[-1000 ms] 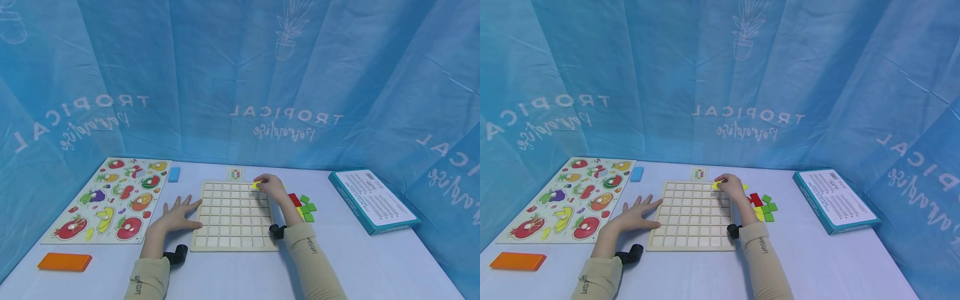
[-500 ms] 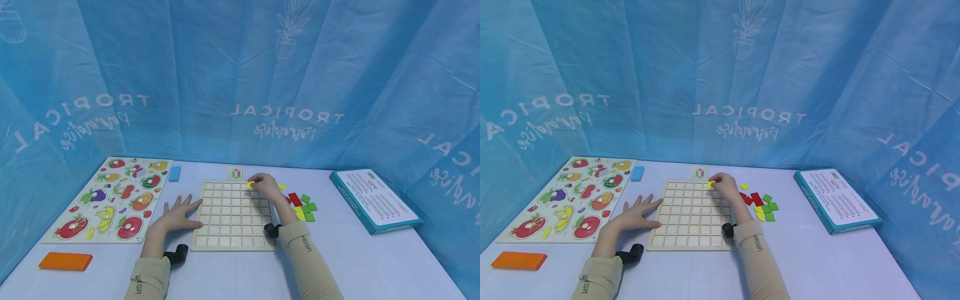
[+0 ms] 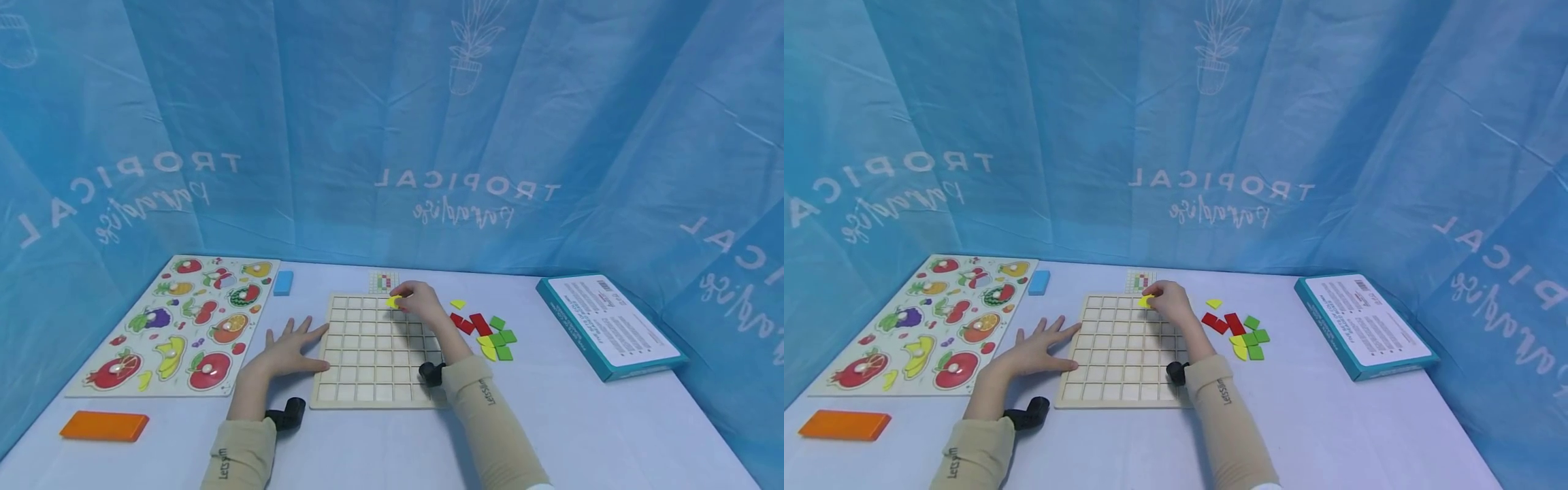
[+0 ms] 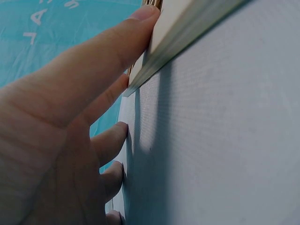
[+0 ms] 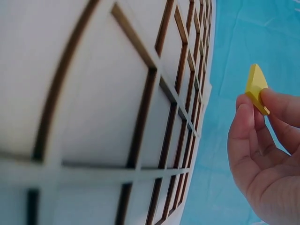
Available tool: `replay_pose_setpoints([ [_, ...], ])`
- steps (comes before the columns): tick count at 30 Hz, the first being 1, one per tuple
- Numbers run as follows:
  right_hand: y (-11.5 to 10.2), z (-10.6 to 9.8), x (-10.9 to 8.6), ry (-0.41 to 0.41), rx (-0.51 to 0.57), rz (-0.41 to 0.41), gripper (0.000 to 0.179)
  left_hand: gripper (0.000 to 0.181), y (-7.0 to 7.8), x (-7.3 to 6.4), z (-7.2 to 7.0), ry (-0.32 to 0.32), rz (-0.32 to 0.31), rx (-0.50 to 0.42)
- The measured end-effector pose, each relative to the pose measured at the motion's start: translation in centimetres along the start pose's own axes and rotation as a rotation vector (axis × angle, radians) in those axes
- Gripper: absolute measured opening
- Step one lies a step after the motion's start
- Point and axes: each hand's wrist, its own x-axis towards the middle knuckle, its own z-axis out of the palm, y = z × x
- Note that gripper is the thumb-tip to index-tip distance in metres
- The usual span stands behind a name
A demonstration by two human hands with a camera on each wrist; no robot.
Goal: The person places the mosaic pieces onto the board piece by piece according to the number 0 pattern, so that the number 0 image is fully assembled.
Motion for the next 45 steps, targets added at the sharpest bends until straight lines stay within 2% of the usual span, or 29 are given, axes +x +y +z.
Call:
replay_pose_setpoints([
  [8, -0.7, 0.6, 0.1, 0.003, -0.034, -0.005, 0.014, 0.086, 0.0, 0.1, -0.2, 0.006, 0.009, -0.015],
  [15, -1.0, 1.3, 0.7, -0.046, -0.028, -0.048, 0.016, 0.088, 0.1, 0.2, -0.3, 0.001, 0.000, -0.015],
  [30, -1.1, 2.6, 0.8, -0.108, -0.132, -0.059, 0.017, 0.086, -0.1, 0.2, 0.0, 0.012, -0.001, 0.001],
  [36, -1.2, 3.1, 1.0, -0.104, -0.178, -0.043, 0.013, 0.087, 0.0, 0.1, 0.0, 0.007, -0.006, -0.008],
  [45, -1.2, 3.6, 1.5, -0.111, -0.274, -0.073, 0.015, 0.086, 0.3, 0.1, -0.1, 0.002, -0.017, -0.010],
])
